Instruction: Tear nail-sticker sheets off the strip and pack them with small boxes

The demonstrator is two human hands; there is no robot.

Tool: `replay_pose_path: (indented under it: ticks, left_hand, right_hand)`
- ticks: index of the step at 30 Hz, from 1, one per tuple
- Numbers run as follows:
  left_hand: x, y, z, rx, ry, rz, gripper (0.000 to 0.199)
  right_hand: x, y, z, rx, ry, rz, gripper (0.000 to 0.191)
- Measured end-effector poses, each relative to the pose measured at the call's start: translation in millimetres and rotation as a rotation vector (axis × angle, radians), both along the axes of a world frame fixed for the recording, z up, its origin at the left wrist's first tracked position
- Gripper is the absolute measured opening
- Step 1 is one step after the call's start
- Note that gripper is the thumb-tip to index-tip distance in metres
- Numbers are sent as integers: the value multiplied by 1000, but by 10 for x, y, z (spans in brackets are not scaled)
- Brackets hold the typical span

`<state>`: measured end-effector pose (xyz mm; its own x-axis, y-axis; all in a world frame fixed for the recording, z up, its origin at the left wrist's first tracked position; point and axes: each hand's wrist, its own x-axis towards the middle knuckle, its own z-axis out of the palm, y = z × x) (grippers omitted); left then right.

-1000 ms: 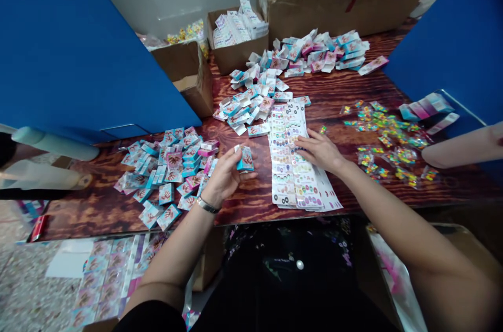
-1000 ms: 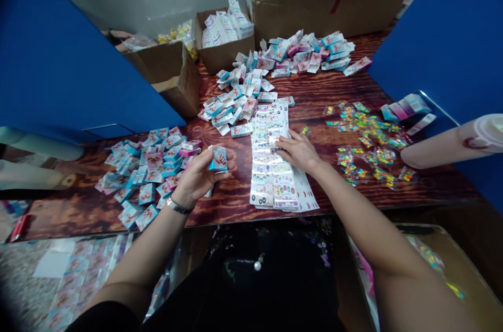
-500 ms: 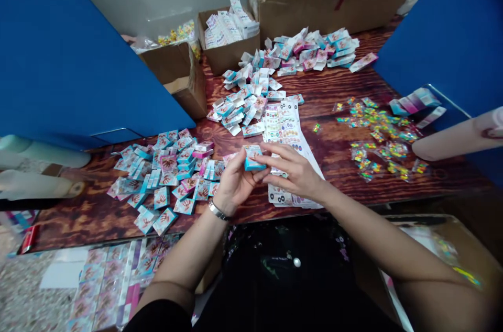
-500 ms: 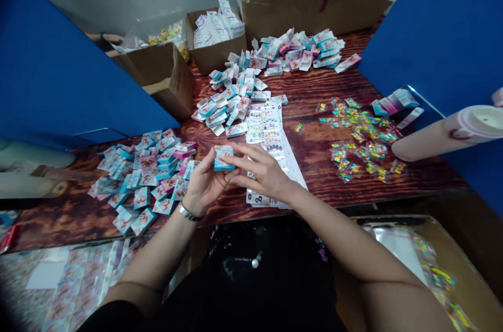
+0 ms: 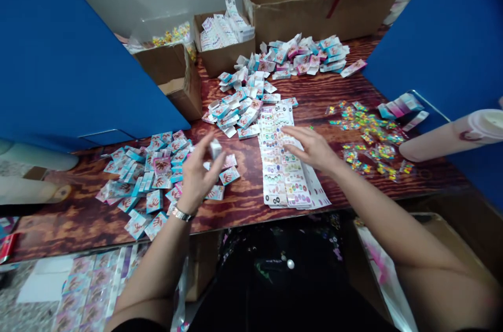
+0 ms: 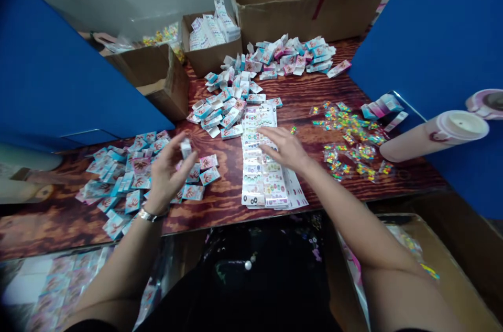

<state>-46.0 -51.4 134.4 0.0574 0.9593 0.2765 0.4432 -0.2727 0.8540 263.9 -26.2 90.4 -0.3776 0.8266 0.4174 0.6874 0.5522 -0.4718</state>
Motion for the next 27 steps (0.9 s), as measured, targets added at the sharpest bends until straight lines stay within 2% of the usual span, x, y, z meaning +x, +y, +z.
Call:
replay_pose_path:
  ticks: [2,4,5,7,10,12,14,16,17,19,21,23,25,27]
  left_hand:
    - [-215,104,53,231,322,142,68]
    - [-292,136,66,332,468,196,72]
    - [-269,118,51,335,478,178,71]
    - [-112,15,-21,259,387,65,61]
    - [299,-242,-193,-79,2,-163,43]
    - [592,-413,-302,-493,-327,-343,42]
    - [832,-517,-383,-832,-638,-433,42]
    - [988,-524,-429,-1104,-886,-486,49]
    - [1034,-493,-440,-1187,-989,-485,52]
    - [1075,-392,-447,-1244,-1136,-413,49]
    - [1078,-293,-439,-1187,-1191,-294,35]
    - [1070,-242,-428,-1091,-1160,-221,29]
    - [1056,-254,-421,-978,-1083,-223,31]
    - [1029,-309,-417,-863,-979,-274,36]
  right_hand:
    - [249,192,-182,-42,-187,-54,51]
    - [384,311,-372,-87,-315,-26,58]
    - [407,340,-454,-94,-349,-1,58]
    - [389,353,-574,-74,-368,44,50]
    - [302,309,-615,-42,-345,15,28]
    - [246,243,-538,-29,-319,-56,17]
    - [185,119,-373,-1,-262,-79,16]
    - [104,-88,-137,23,-167,-12,21]
    - [55,-221,-5,21,-109,41,23]
    - [-50,-515,244,-37,-11,182,24]
    - [-146,-784,426,-140,55,365,23]
    - [-211,-953,512,-233,107,447,24]
    - [-235,-988,512,-272,173,361,24]
    - [-231,-906,462,-236,265,137,21]
